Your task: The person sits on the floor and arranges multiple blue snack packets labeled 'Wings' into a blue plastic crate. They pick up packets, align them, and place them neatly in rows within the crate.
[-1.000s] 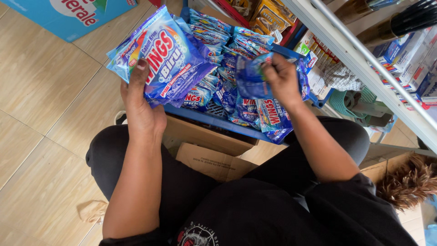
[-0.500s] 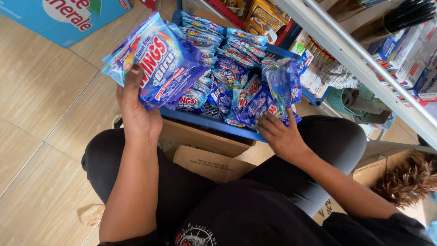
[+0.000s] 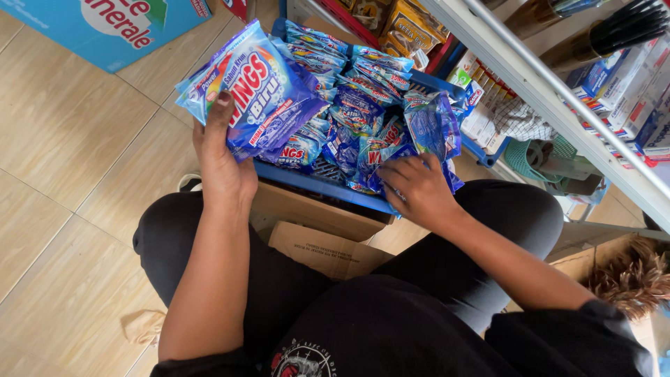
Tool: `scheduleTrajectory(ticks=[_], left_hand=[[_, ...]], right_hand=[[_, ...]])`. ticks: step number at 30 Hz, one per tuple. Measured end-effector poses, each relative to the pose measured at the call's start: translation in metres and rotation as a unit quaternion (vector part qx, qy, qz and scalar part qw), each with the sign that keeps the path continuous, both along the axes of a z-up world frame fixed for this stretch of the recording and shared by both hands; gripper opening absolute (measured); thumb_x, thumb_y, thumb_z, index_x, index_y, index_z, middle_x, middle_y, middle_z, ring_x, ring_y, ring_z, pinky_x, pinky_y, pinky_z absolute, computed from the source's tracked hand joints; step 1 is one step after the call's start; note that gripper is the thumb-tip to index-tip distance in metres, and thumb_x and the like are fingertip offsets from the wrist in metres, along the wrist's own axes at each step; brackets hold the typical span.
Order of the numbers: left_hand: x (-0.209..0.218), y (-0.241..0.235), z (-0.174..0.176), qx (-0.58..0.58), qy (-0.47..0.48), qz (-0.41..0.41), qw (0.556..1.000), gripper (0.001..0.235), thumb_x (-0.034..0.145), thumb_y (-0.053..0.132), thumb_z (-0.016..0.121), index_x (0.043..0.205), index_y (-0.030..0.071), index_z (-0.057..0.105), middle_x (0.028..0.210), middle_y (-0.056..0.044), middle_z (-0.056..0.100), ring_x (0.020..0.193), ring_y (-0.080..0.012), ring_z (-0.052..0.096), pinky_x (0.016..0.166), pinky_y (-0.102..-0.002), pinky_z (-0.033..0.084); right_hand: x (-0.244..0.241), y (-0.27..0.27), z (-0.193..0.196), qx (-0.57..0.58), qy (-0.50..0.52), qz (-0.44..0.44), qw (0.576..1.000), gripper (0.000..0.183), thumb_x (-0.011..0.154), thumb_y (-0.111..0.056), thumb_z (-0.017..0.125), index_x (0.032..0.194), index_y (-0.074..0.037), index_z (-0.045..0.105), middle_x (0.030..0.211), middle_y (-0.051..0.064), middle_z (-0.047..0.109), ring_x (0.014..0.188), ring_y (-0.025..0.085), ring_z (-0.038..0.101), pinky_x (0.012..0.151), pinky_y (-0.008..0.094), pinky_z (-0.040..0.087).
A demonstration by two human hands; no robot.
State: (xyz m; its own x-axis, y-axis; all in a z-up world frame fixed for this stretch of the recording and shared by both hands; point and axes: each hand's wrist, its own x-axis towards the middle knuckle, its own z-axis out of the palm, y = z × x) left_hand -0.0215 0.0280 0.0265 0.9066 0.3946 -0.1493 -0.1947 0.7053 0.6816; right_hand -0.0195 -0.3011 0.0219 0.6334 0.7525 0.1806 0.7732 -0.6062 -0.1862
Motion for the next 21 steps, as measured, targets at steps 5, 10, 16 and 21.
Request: scheduleTrajectory(ticks=[5, 10, 16, 21], left_hand=[[0.000, 0.001, -0.006, 0.002, 0.006, 0.004, 1.000, 0.059, 0.092, 0.029, 0.080, 0.139, 0.005, 0.052, 0.129, -0.010, 0.066, 0.118, -0.0208, 0.067, 0.104, -0.041, 0.057], [0.004, 0.000, -0.010, -0.007, 0.026, -0.004, 1.000, 0.062, 0.089, 0.029, 0.081, 0.138, 0.005, 0.051, 0.128, -0.012, 0.064, 0.117, -0.0222, 0.066, 0.102, -0.042, 0.057], [-0.001, 0.003, -0.006, -0.014, 0.024, -0.006, 1.000, 0.069, 0.087, 0.030, 0.082, 0.141, 0.000, 0.050, 0.131, -0.014, 0.064, 0.119, -0.0230, 0.065, 0.105, -0.041, 0.054], [-0.008, 0.012, 0.000, -0.024, 0.011, 0.004, 1.000, 0.068, 0.087, 0.030, 0.082, 0.140, 0.001, 0.051, 0.130, -0.013, 0.065, 0.119, -0.0226, 0.066, 0.106, -0.041, 0.055]], right_hand=[[0.059, 0.045, -0.033, -0.029, -0.018, -0.030, 0.999, 0.035, 0.082, -0.022, 0.079, 0.114, -0.009, 0.072, 0.108, 0.008, 0.071, 0.099, 0.028, 0.065, 0.088, 0.045, 0.048], [0.122, 0.098, -0.092, -0.204, 0.016, -0.121, 0.971, 0.042, 0.076, -0.033, 0.084, 0.105, -0.008, 0.066, 0.098, 0.013, 0.071, 0.088, 0.032, 0.071, 0.070, 0.048, 0.053], [0.153, 0.105, -0.118, -0.252, 0.064, -0.150, 0.954, 0.056, 0.075, -0.031, 0.082, 0.120, -0.005, 0.060, 0.099, 0.016, 0.073, 0.087, 0.036, 0.074, 0.069, 0.048, 0.057], [0.143, 0.091, -0.099, -0.166, 0.041, -0.137, 0.976, 0.050, 0.076, -0.031, 0.080, 0.115, -0.004, 0.065, 0.099, 0.020, 0.073, 0.087, 0.038, 0.073, 0.069, 0.050, 0.057]])
